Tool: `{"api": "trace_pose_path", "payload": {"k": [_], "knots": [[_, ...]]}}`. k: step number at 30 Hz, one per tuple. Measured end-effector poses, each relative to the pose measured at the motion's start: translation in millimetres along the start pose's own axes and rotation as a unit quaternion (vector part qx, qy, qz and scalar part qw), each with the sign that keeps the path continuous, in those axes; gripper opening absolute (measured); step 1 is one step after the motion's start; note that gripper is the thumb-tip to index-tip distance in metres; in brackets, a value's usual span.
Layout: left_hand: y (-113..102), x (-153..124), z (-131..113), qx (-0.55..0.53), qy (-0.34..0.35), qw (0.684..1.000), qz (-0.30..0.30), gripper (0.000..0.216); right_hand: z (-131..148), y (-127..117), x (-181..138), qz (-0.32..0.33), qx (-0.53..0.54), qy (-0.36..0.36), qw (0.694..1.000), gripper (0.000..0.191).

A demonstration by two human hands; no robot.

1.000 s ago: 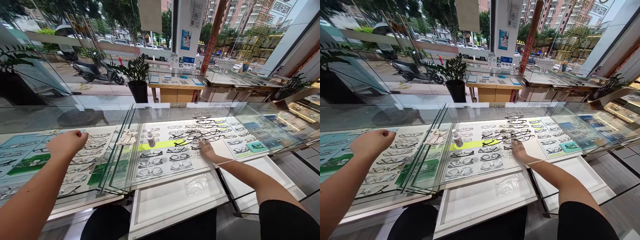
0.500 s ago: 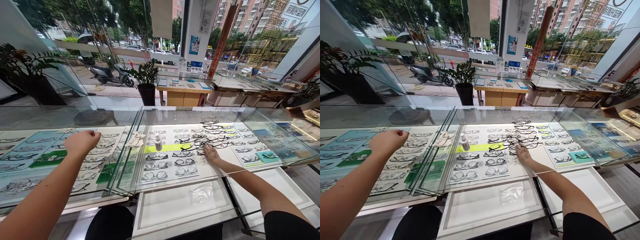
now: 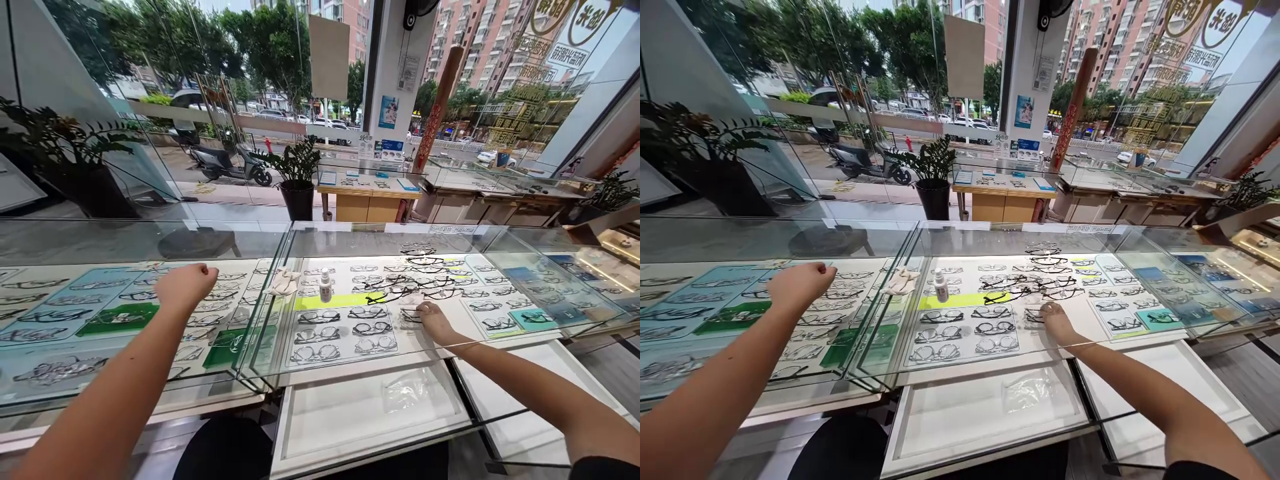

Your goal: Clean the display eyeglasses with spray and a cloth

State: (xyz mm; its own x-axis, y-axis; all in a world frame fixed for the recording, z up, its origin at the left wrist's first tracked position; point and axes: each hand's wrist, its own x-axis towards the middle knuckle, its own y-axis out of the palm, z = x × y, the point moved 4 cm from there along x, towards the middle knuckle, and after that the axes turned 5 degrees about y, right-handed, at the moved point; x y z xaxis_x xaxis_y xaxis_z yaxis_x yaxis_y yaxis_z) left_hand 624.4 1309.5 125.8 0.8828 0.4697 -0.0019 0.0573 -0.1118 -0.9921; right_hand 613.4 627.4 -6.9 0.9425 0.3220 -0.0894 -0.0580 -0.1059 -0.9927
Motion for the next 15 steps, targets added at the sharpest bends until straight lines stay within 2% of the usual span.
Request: {"api": "trace_pose_path", "payload": {"k": [3,8,15], "knots": [[-0.4,-1.0,0.0,0.0,0.003,1.0,0.002,0.038,6.2,-6.2,-22.7,0.052,0.011,-0.012,0.999,0.021],[2.0,-2.8,0.8,0.003,0.011,1.0,0.001,0.036,30.5,-24.4,-64.9,0.106,0.042,-0.052,0.992,0.026],[7.6,-6.6,2.2,0.003,0.017,1.0,-0.003,0.036,88.7,-62.0,-115.3,0.133,0.109,-0.126,0.977,0.028]]}}
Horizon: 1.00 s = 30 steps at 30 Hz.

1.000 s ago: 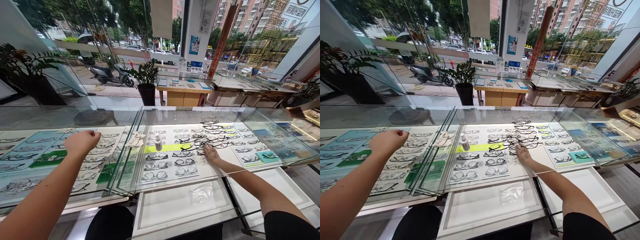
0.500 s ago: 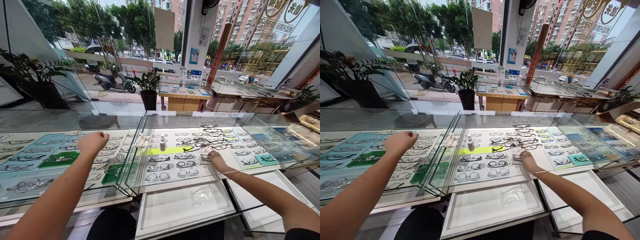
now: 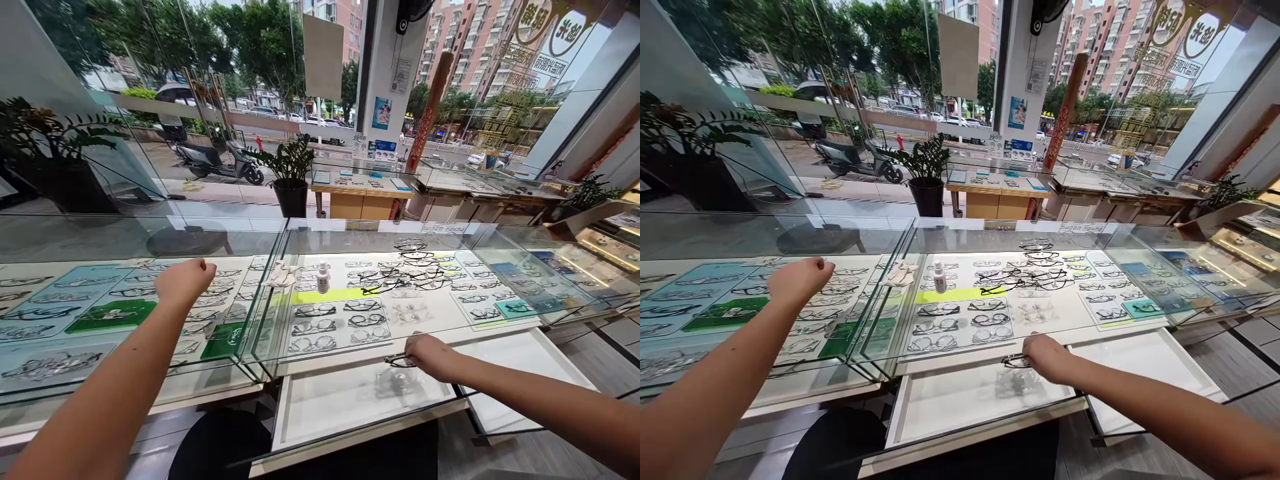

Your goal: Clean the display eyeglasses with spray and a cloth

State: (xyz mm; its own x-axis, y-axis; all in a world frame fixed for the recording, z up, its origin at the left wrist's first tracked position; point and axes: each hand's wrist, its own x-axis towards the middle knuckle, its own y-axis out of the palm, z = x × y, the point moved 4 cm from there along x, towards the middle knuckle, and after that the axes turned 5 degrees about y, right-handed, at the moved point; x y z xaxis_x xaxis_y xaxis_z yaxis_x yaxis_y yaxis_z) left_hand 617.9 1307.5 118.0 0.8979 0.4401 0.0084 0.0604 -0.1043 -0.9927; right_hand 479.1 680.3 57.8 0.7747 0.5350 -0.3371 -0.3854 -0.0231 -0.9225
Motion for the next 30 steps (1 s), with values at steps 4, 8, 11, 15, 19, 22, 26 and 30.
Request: {"api": "trace_pose_path", "payload": {"k": [4,8,11,15,19,22,26,30], "knots": [[0.2,-1.4,0.3,0.0,0.01,1.0,-0.006,0.037,42.7,-16.7,-15.3,0.011,0.025,-0.054,0.998,0.028],[0.8,-0.5,1.8,-0.004,0.016,1.0,-0.011,0.036,76.1,-65.2,-29.6,0.017,0.07,-0.11,0.991,0.028],[1.5,0.5,2.4,-0.008,0.016,1.0,-0.011,0.035,83.3,-129.4,-24.8,-0.066,0.078,-0.138,0.985,0.029],[1.1,0.7,2.2,-0.011,0.014,1.0,-0.013,0.035,64.6,-204.4,17.3,-0.175,-0.038,-0.109,0.978,0.03],[-0.2,0.8,2.2,-0.015,0.014,1.0,-0.017,0.035,34.7,-227.1,85.3,-0.183,-0.144,-0.053,0.971,0.03],[-0.5,1.7,3.4,-0.018,0.009,1.0,-0.019,0.035,16.3,-220.5,129.7,-0.185,-0.164,-0.031,0.968,0.031],[1.3,4.7,5.6,-0.026,0.007,1.0,-0.015,0.035,-5.3,-204.7,167.6,-0.186,-0.183,-0.005,0.965,0.033],[3.1,8.9,8.1,-0.031,0.002,0.999,-0.013,0.035,-22.0,-193.9,189.0,-0.184,-0.195,0.013,0.963,0.027]]}}
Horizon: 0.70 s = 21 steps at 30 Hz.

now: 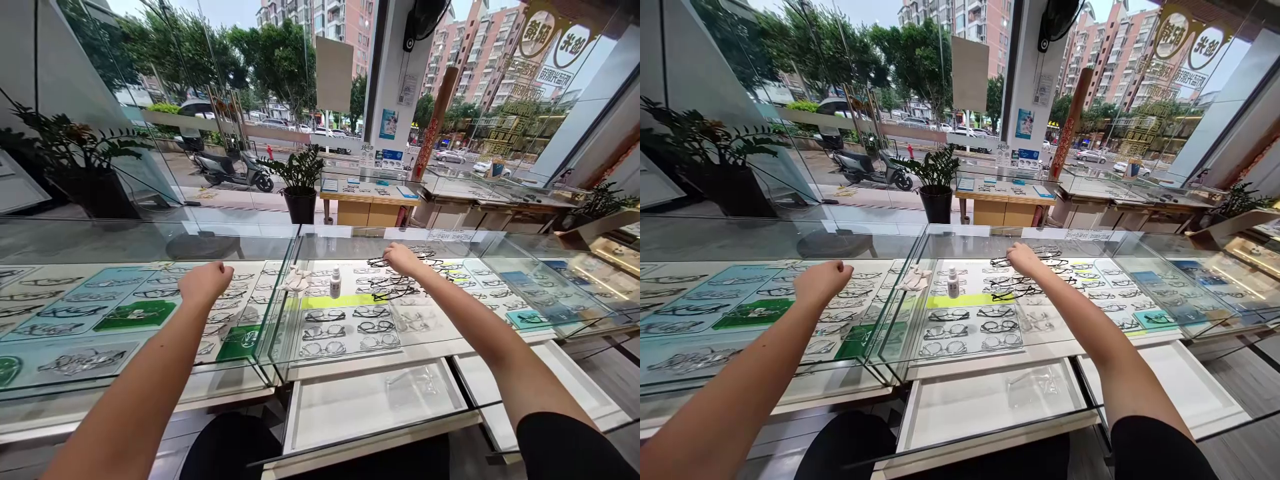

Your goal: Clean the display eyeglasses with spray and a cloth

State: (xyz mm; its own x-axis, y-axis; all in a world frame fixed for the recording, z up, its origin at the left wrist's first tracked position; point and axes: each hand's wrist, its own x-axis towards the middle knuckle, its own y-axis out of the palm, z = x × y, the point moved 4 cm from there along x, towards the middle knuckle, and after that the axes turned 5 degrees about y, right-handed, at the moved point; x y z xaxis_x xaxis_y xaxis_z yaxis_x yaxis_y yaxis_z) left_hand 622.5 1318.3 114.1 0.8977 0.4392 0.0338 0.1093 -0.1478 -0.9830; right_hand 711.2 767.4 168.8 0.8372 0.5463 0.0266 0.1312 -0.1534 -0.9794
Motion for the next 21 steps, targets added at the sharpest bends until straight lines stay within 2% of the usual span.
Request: {"api": "trace_pose_path", "payload": {"k": [5,9,14,21], "knots": [[0.6,2.2,0.8,-0.005,-0.003,1.0,-0.003,0.033,-4.8,15.8,8.3,0.006,-0.002,0.008,1.0,0.016],[0.0,1.2,0.4,-0.004,-0.004,1.0,-0.012,0.032,-5.1,20.8,6.4,0.005,0.008,0.004,1.0,0.026],[-0.9,-1.0,-0.1,-0.004,-0.003,1.0,-0.013,0.03,-5.6,18.8,-1.3,-0.011,0.024,0.005,1.0,0.034],[-2.1,-3.6,-1.4,-0.007,-0.003,1.0,-0.011,0.029,-2.1,13.0,-13.2,-0.011,0.044,0.018,0.999,0.028]]}}
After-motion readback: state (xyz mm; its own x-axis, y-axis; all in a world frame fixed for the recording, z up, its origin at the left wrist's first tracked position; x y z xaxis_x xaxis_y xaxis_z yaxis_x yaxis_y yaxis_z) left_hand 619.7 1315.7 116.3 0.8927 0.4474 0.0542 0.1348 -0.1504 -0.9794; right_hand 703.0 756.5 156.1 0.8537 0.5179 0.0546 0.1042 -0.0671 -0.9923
